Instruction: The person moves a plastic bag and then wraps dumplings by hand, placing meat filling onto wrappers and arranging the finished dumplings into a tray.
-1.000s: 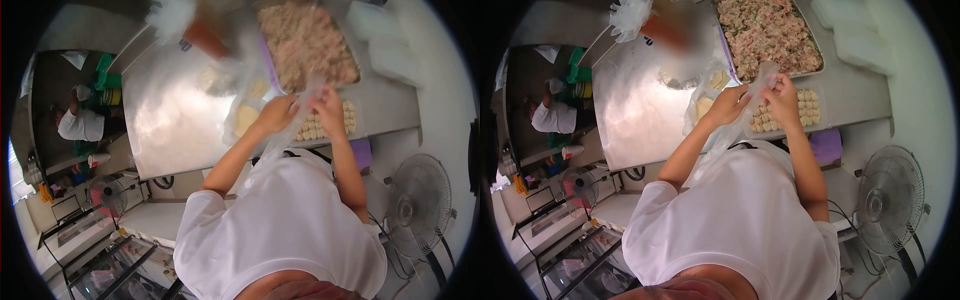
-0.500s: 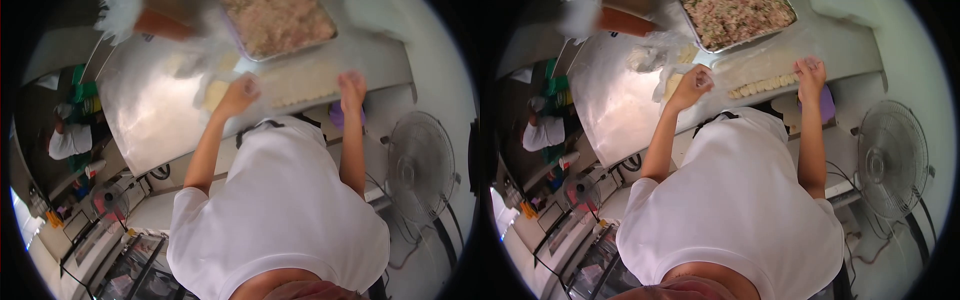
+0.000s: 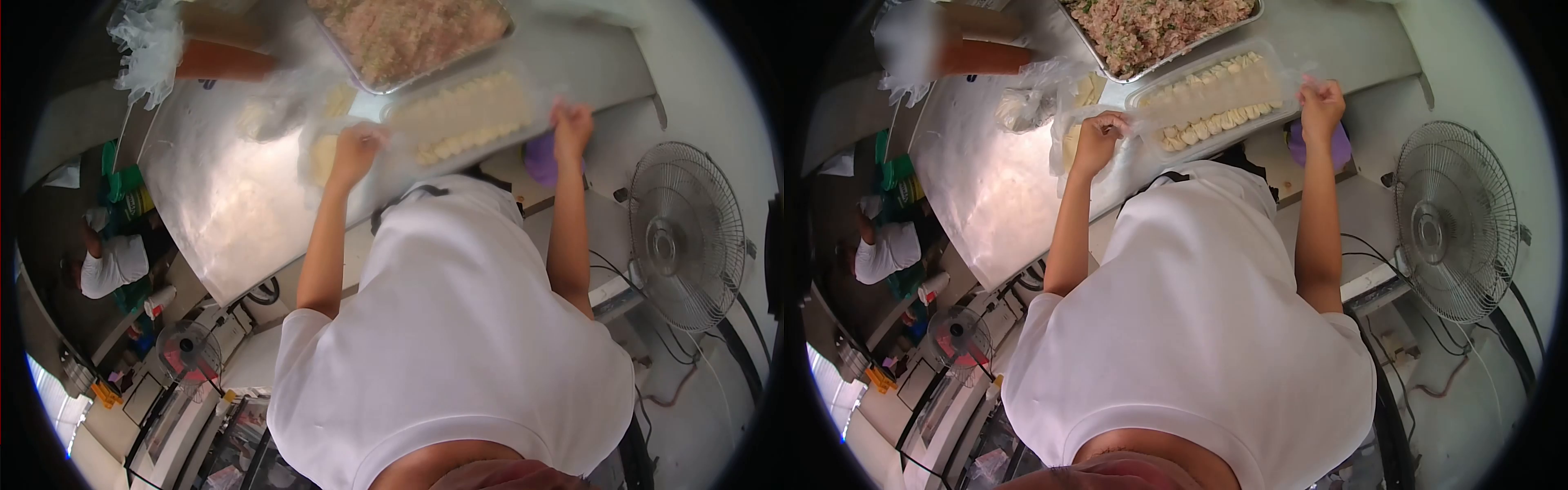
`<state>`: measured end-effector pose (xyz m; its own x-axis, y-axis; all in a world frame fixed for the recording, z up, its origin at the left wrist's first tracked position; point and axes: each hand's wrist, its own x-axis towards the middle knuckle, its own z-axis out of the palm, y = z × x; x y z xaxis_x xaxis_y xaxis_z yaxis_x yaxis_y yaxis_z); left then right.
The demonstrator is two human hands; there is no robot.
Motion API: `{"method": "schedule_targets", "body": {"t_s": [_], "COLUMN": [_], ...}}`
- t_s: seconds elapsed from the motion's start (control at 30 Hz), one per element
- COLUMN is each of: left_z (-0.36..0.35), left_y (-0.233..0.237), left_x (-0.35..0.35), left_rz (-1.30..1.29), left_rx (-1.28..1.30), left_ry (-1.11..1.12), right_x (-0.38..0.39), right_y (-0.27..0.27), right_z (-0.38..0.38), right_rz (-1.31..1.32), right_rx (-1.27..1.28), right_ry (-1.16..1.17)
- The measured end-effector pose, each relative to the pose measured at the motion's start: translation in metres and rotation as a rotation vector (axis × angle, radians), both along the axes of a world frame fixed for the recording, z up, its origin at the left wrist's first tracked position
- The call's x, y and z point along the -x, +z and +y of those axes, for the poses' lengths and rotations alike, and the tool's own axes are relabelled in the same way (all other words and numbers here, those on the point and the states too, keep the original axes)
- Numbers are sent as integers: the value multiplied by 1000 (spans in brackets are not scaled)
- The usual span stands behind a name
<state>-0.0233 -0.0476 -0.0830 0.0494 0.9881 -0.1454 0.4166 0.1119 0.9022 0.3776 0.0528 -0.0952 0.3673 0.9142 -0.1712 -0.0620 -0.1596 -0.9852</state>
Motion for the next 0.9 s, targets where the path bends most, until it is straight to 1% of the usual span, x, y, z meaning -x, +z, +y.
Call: {"method": "schedule_targets", "body": {"t_s": [0.03, 0.07, 0.1, 0.13, 0.17, 0.2, 0.23, 0.27, 0.3, 0.33, 0.37, 0.4, 0.43, 0.47, 0.5, 0.53, 0.6, 0.63, 0.67, 0.7, 0.73, 0.77, 0.8, 0.83, 0.87, 0.9], "left_z": [-2, -6, -8, -9, -8, -8, -7, -6, -6, -7, -7, -8, -10, -12, -13, -15, -20, -23, -25, -28, -31, -34, -36, -39, -42, -45], "left_y": [1, 1, 3, 4, 3, 4, 12, 21, 26, 26, 26, 25, 16, 2, 2, 3, 6, 6, 7, 7, 8, 9, 9, 7, 5, 3], "left_x": [-2, -3, -6, -11, -19, -26, -35, -43, -48, -48, -48, -48, -44, -37, -36, -36, -37, -38, -38, -38, -38, -40, -42, -42, -43, -44], "left_rz": [-2, -27, -53, -54, -291, -530, -533, -496, -457, -460, -430, -400, -400, -318, -236, -235, -203, -202, -150, -97, -95, -41, 12, 11, 85, 159], "left_rx": [4, 100, 196, 200, 237, 268, 270, 250, 229, 230, 183, 139, 139, 84, 31, 33, -60, -59, -26, 10, 12, 1, -8, -7, 22, 49], "left_ry": [5, 79, 155, 165, 352, 538, 545, 639, 730, 734, 769, 804, 808, 763, 717, 720, 597, 601, 554, 506, 508, 489, 468, 469, 470, 470], "right_x": [-5, -7, -6, -4, -3, 4, 10, 14, 16, 18, 17, 16, 16, 16, 16, 18, 15, 13, 8, 3, 1, 0, 0, 1, 2, 5], "right_y": [-4, -9, -9, -8, -8, 4, 12, 14, 15, 16, 13, 7, 5, 4, 4, 5, 1, -2, -4, -3, -5, -6, -1, 4, 8, 12], "right_z": [0, 0, 1, 1, 0, -2, -3, -4, -4, -3, -2, -1, -1, 0, -1, -2, -2, -2, -1, 0, 1, 1, 1, 1, 1, 1], "right_rz": [-84, -85, -135, -183, -183, -138, -94, -97, -102, -105, -106, -108, -108, -107, -173, -239, -287, -334, -332, -438, -545, -544, -551, -556, -558, -623], "right_rx": [4, 9, -10, -29, -26, -43, -58, -55, -112, -170, -170, -226, -283, -283, -287, -291, -277, -264, -264, -273, -283, -282, -141, 2, 3, -67], "right_ry": [98, 106, 175, 244, 254, 248, 241, 248, 251, 253, 256, 287, 318, 322, 348, 373, 373, 372, 376, 433, 489, 491, 491, 491, 492, 509]}}
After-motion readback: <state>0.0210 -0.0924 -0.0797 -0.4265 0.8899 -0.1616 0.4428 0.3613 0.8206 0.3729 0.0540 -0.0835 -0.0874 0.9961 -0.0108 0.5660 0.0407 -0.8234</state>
